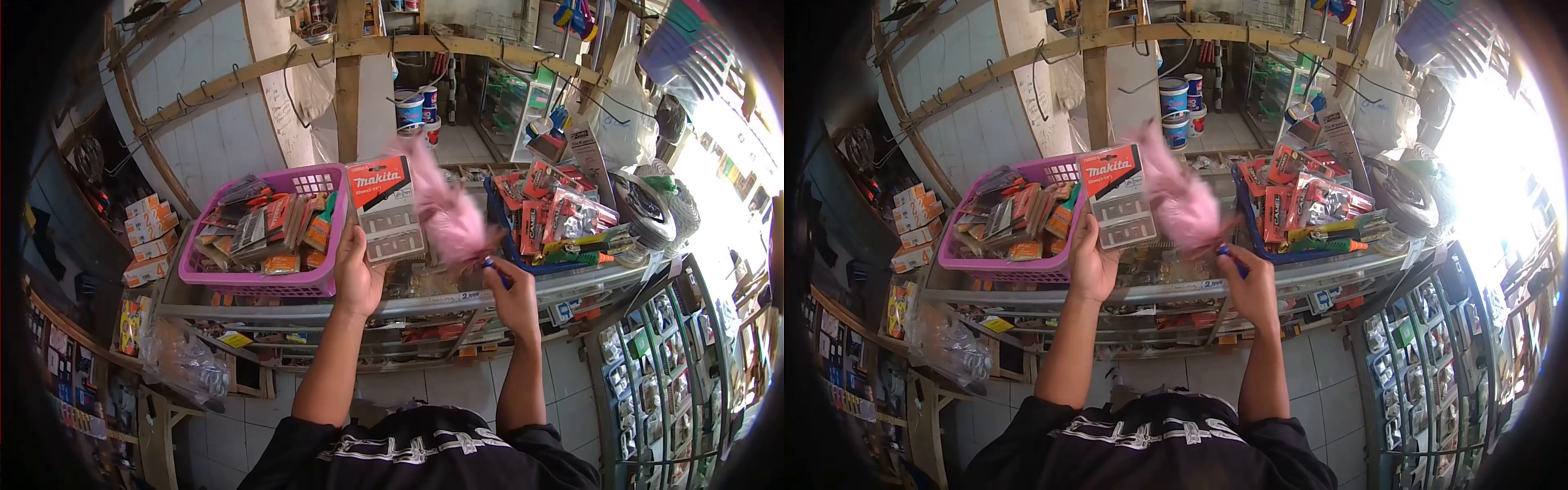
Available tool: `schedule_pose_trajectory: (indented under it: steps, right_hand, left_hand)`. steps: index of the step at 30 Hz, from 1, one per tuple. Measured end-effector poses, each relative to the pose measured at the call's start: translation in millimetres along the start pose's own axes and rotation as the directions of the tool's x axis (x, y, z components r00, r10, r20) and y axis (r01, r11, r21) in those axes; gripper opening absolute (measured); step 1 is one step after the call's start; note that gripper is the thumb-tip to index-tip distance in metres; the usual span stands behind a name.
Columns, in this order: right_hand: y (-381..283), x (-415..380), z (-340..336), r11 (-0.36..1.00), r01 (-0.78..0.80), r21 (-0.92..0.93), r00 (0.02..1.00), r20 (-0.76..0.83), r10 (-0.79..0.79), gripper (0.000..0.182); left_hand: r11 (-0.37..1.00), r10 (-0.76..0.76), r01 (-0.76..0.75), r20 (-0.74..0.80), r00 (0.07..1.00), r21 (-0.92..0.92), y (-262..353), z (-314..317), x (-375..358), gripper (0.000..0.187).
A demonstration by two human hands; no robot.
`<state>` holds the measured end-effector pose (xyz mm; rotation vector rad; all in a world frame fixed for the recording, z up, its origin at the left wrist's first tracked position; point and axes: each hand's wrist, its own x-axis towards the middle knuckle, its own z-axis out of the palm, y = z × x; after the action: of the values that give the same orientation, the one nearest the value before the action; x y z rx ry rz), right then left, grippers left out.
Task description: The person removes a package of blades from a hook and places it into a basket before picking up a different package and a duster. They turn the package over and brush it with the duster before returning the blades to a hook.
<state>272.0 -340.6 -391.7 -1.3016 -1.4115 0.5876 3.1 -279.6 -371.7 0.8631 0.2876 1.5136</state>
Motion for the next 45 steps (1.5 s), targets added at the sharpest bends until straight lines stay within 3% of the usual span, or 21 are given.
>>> schedule_pose_trajectory:
  steps: [4, 7, 8, 11, 12, 16, 17, 18, 21, 22, 23, 24, 27, 30, 32, 34, 35, 36, 39, 43, 45]
  right_hand:
    - [-0.9, -8.2, -2.2, 0.965, -0.132, 0.226, 0.991, 0.009, 0.133, 0.025]
    - [1.0, -8.1, 3.8, 0.995, 0.039, 0.097, 0.977, 0.206, -0.058, 0.027]
    - [-1.0, -8.5, 13.2, 0.995, -0.031, 0.096, 0.993, 0.113, 0.02, 0.029]
    - [-15.1, -13.5, 27.2, 0.993, -0.111, 0.048, 0.975, 0.198, 0.1, 0.029]
    - [-17.7, -12.0, 28.1, 0.994, 0.107, 0.008, 0.958, 0.266, -0.105, 0.024]
    - [-31.5, -16.1, 51.7, 0.989, -0.12, 0.09, 0.985, 0.138, 0.107, 0.025]
    - [-28.1, -18.4, 52.5, 0.99, -0.085, 0.109, 0.977, 0.202, 0.061, 0.026]
    - [-21.8, -20.4, 54.0, 0.99, -0.05, 0.132, 0.964, 0.264, 0.014, 0.027]
    - [-15.5, -19.6, 55.7, 0.982, -0.05, 0.181, 0.952, 0.306, -0.008, 0.027]
    - [-22.9, -19.7, 57.0, 0.988, -0.051, 0.142, 0.964, 0.267, 0.012, 0.026]
    - [-29.0, -20.6, 58.1, 0.993, -0.056, 0.104, 0.974, 0.224, 0.032, 0.026]
    - [-32.8, -21.8, 59.0, 0.993, -0.047, 0.107, 0.964, 0.266, 0.017, 0.025]
    - [-37.2, -25.0, 59.3, 0.992, -0.062, 0.107, 0.95, 0.31, 0.026, 0.025]
    - [-37.0, -21.8, 54.5, 0.996, -0.041, 0.078, 0.967, 0.253, 0.02, 0.025]
    - [-33.1, -24.8, 45.7, 0.994, 0.096, 0.056, 0.952, 0.286, -0.108, 0.026]
    - [-16.6, -26.5, 40.4, 0.989, -0.047, 0.141, 0.97, 0.245, 0.011, 0.025]
    - [-11.4, -26.1, 39.0, 0.977, -0.111, 0.183, 0.971, 0.228, 0.068, 0.025]
    - [-11.2, -26.0, 38.1, 0.983, -0.054, 0.176, 0.986, 0.164, 0.025, 0.025]
    - [-15.9, -28.6, 26.9, 0.986, -0.124, 0.113, 0.948, 0.307, 0.084, 0.026]
    - [-13.8, -26.1, 35.6, 0.992, -0.106, 0.073, 0.99, 0.097, 0.099, 0.028]
    - [-14.7, -21.4, 27.5, 0.998, -0.029, 0.062, 0.983, 0.181, 0.017, 0.028]
  left_hand:
    - [0.999, 0.012, -0.009, -0.085, 0.996, 0.036, -4.6, -2.3, 2.4, 0.044]
    - [0.998, 0.043, -0.039, -0.107, 0.993, 0.046, -18.6, -13.0, 7.0, 0.046]
    - [0.997, -0.057, 0.063, -0.131, 0.99, 0.041, -18.6, -16.0, 0.9, 0.046]
    - [0.998, -0.065, 0.065, -0.034, 0.997, -0.008, -12.8, -1.4, -2.7, 0.045]
    - [0.996, 0.019, -0.014, -0.059, 0.998, 0.085, -19.6, -2.0, -8.5, 0.045]
    - [0.995, 0.008, -0.019, -0.111, 0.994, -0.1, -18.4, 1.7, -0.9, 0.045]
    - [0.994, 0.02, -0.032, -0.114, 0.993, -0.107, -19.2, 1.6, 1.3, 0.043]
    - [0.914, 0.008, 0.103, 0.271, 0.962, -0.393, -46.6, -46.5, 20.9, 0.045]
    - [0.902, 0.024, 0.169, 0.437, 0.899, -0.397, -29.0, -17.8, 24.1, 0.038]
    - [0.951, -0.013, 0.038, 0.085, 0.996, -0.306, -18.4, 12.2, 12.4, 0.036]
    - [0.985, -0.001, -0.048, -0.279, 0.96, -0.168, -15.3, 24.8, 4.6, 0.034]
    - [0.994, -0.043, 0.01, -0.311, 0.949, -0.106, -18.1, 22.8, -0.4, 0.038]
    - [0.768, -0.058, 0.223, 0.281, 0.958, -0.601, -35.4, -2.5, 0.9, 0.048]
    - [0.966, -0.049, -0.035, -0.317, 0.947, -0.255, -22.1, 19.8, -3.1, 0.041]
    - [0.99, 0.002, -0.023, -0.146, 0.989, -0.14, -42.0, -42.7, 0.4, 0.041]
    - [0.995, 0.082, -0.081, 0.017, 0.996, -0.063, -33.1, -40.4, 2.3, 0.041]
    - [0.986, 0.051, -0.081, -0.196, 0.979, -0.147, -23.4, -10.7, -3.1, 0.041]
    - [0.988, 0.059, -0.087, -0.203, 0.977, -0.131, -20.6, -3.2, -3.4, 0.04]
    - [0.986, 0.048, -0.078, -0.2, 0.979, -0.145, -25.9, -8.9, -7.8, 0.039]
    - [0.998, -0.03, 0.024, -0.122, 0.992, -0.05, -25.0, -10.8, -15.4, 0.041]
    - [0.999, -0.022, 0.026, -0.129, 0.991, 0.032, -33.4, -14.2, -16.9, 0.039]
